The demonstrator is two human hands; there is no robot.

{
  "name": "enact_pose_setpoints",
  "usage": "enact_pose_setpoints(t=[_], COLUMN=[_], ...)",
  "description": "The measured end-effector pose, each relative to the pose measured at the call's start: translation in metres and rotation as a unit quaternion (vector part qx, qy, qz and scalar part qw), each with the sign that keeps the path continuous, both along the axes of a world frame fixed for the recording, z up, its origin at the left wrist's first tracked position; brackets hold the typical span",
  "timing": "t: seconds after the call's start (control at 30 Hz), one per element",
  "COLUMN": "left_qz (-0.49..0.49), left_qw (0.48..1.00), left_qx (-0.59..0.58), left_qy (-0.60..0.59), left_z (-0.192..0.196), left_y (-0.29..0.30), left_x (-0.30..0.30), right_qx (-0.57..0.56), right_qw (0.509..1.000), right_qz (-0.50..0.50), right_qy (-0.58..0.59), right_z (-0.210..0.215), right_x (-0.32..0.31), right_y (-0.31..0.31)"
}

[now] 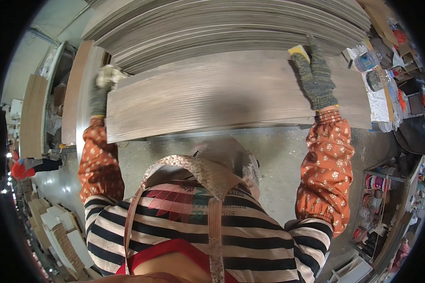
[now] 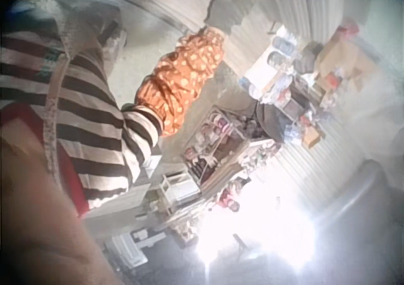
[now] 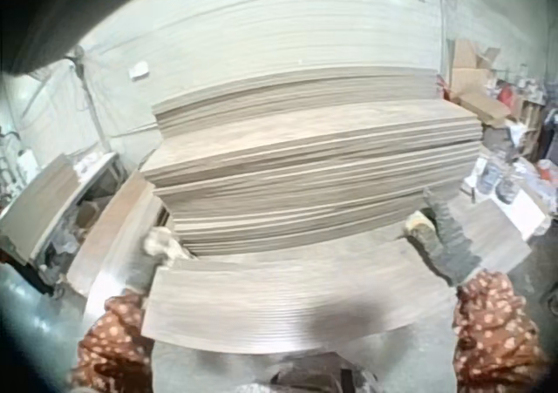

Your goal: The person wipes long wooden boards one by one with a cloth and a sponge, cleaning both the surfaces and the edges before stacking them.

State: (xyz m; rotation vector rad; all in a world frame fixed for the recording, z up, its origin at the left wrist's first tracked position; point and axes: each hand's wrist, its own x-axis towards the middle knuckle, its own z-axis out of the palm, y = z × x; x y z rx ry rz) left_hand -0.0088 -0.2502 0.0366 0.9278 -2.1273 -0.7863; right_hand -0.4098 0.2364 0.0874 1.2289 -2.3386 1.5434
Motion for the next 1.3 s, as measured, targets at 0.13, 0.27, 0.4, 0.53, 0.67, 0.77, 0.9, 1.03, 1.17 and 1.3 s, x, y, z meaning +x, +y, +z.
enact_pose_setpoints(t=[0.13,0.27,0.4,0.53,0.67,0.77,0.9,1.03,1.17,1.3], left_qz=[-0.045,0.062,0.187,0.275,0.317,0.25,-0.076,-0.112,-0.02,0.074], left_qw=[0.971,0.965,0.908,0.881,0.884,0.926,0.867,0.929,0.924,0.902], left_qx=[-0.033,-0.166,-0.299,-0.125,-0.056,-0.176,0.028,-0.163,-0.197,-0.253], left_qy=[0.233,0.192,0.227,0.363,0.338,0.223,0.491,0.313,0.326,0.342], left_z=[0.084,0.133,0.085,0.028,-0.059,-0.086,-0.104,-0.076,-0.051,-0.061], left_y=[0.046,0.168,0.279,0.338,0.39,0.457,0.519,0.489,0.5,0.538], left_x=[0.068,0.148,0.164,0.07,-0.021,-0.107,-0.183,-0.122,-0.131,-0.186], right_qx=[-0.066,-0.127,0.003,-0.052,-0.039,-0.045,-0.006,-0.081,-0.029,-0.002], right_qw=[0.98,0.922,0.96,0.944,0.924,0.921,0.935,0.858,0.921,0.948], right_qz=[0.113,0.184,0.27,0.304,0.345,0.338,0.319,0.402,0.356,0.312], right_qy=[-0.148,-0.315,0.079,-0.118,-0.162,-0.187,-0.158,-0.309,-0.156,-0.056], right_z=[0.003,0.005,0.005,-0.004,-0.005,-0.008,0.006,-0.003,-0.002,-0.007], right_x=[0.006,0.044,0.073,0.093,0.09,0.09,0.105,0.102,0.109,0.099], right_y=[-0.006,-0.03,-0.042,-0.036,-0.032,-0.027,-0.024,-0.018,-0.02,-0.027])
